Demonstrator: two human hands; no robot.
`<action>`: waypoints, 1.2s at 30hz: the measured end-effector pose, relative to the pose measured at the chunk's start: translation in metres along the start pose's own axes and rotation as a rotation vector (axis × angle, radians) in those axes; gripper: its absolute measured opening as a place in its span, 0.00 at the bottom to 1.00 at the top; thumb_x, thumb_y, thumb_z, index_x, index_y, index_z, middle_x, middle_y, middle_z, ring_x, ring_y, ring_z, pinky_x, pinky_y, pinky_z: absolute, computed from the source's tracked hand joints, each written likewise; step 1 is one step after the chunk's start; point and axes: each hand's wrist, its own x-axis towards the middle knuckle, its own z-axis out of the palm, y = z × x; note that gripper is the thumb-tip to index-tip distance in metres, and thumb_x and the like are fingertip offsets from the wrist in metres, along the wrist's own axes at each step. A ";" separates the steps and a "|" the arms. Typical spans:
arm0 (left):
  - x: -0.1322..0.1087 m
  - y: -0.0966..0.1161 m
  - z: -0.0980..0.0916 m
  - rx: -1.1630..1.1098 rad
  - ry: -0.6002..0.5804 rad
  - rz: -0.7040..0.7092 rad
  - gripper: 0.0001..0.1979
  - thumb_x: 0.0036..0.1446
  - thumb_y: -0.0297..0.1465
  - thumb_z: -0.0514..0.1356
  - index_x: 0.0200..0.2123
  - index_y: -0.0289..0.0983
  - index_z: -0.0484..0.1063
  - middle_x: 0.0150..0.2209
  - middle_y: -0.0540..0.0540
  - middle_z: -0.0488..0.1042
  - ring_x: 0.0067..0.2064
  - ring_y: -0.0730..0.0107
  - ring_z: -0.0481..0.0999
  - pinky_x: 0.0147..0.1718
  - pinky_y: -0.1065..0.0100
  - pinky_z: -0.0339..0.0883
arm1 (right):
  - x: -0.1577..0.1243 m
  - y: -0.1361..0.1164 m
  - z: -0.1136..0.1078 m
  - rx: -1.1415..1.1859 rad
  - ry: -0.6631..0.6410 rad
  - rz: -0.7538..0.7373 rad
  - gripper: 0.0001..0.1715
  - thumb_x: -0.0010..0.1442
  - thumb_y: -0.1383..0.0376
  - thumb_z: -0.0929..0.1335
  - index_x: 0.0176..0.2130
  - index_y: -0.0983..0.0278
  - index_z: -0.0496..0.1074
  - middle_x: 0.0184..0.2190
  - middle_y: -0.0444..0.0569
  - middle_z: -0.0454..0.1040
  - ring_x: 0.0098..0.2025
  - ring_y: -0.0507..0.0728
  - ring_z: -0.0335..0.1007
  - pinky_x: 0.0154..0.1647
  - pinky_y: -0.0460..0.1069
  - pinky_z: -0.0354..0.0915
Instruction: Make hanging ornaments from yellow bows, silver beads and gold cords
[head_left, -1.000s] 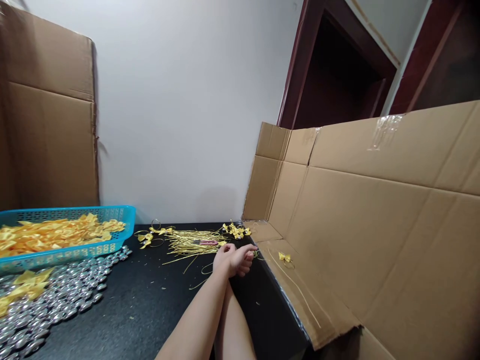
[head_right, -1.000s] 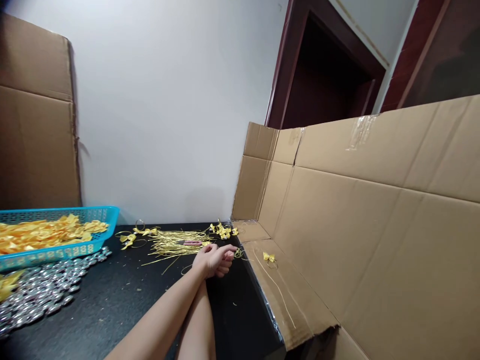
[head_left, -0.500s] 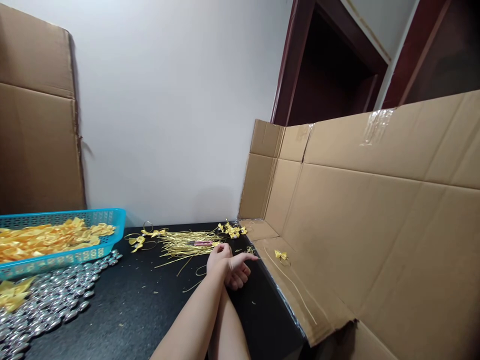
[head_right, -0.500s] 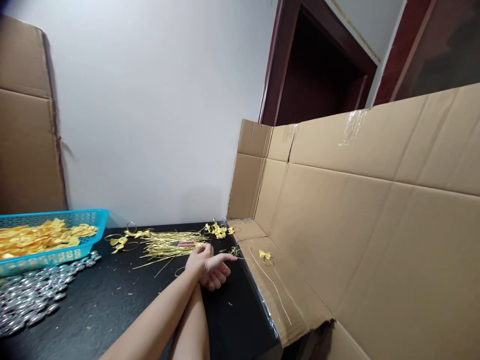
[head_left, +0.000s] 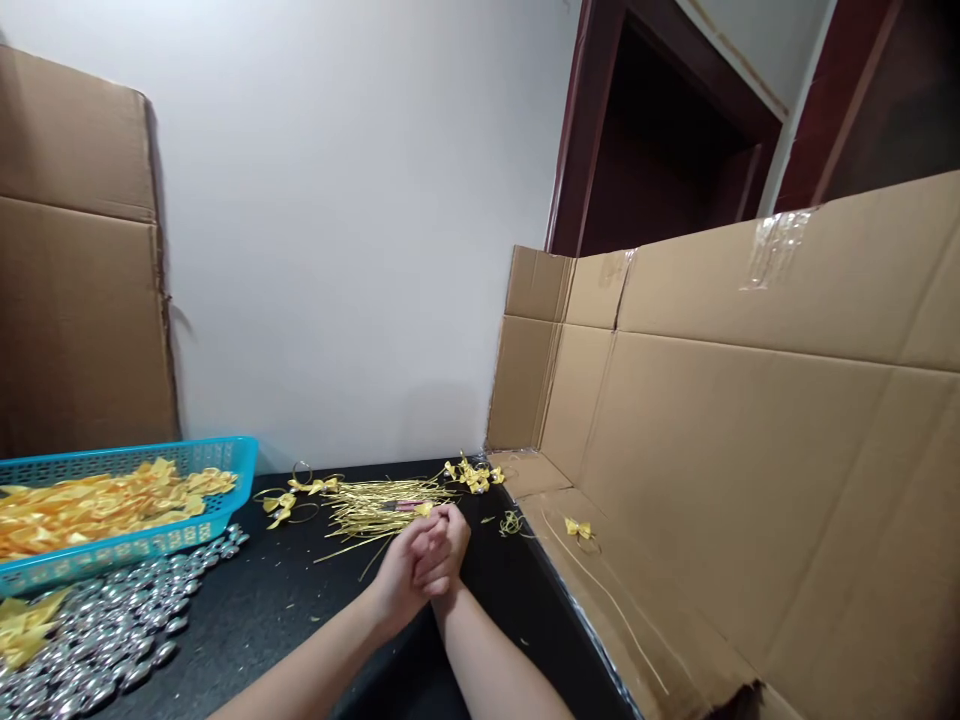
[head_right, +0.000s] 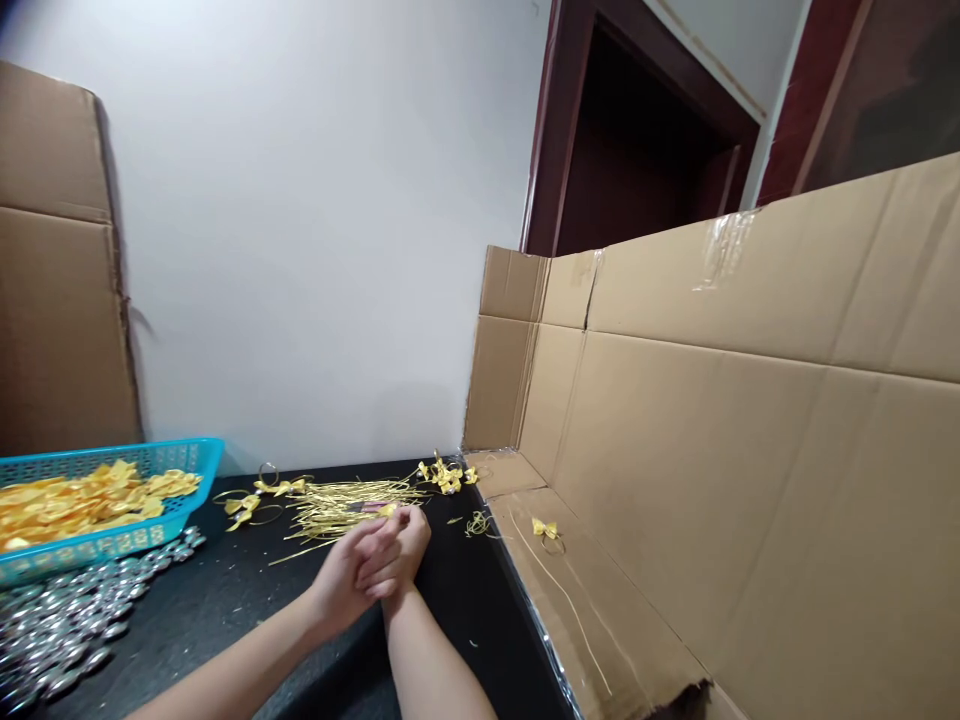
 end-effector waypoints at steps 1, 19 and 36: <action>-0.015 0.006 -0.010 0.008 0.042 0.027 0.22 0.51 0.41 0.65 0.20 0.37 0.57 0.12 0.61 0.45 0.15 0.82 0.40 0.14 0.78 0.45 | -0.001 0.003 0.002 -0.007 -0.012 0.034 0.15 0.66 0.59 0.66 0.48 0.65 0.71 0.46 0.50 0.73 0.42 0.56 0.73 0.43 0.53 0.72; -0.093 0.033 -0.065 0.571 0.665 0.285 0.33 0.36 0.49 0.73 0.43 0.38 0.74 0.29 0.51 0.74 0.27 0.72 0.69 0.28 0.71 0.68 | -0.047 -0.040 0.008 0.014 -0.425 -0.038 0.07 0.51 0.67 0.69 0.26 0.65 0.78 0.24 0.49 0.77 0.26 0.54 0.69 0.27 0.46 0.62; -0.093 0.033 -0.065 0.646 0.620 0.274 0.22 0.38 0.44 0.69 0.33 0.33 0.76 0.26 0.49 0.72 0.26 0.71 0.68 0.28 0.69 0.64 | -0.047 -0.047 0.002 -0.073 -0.535 -0.124 0.09 0.56 0.65 0.68 0.29 0.64 0.78 0.26 0.46 0.78 0.27 0.52 0.70 0.31 0.46 0.64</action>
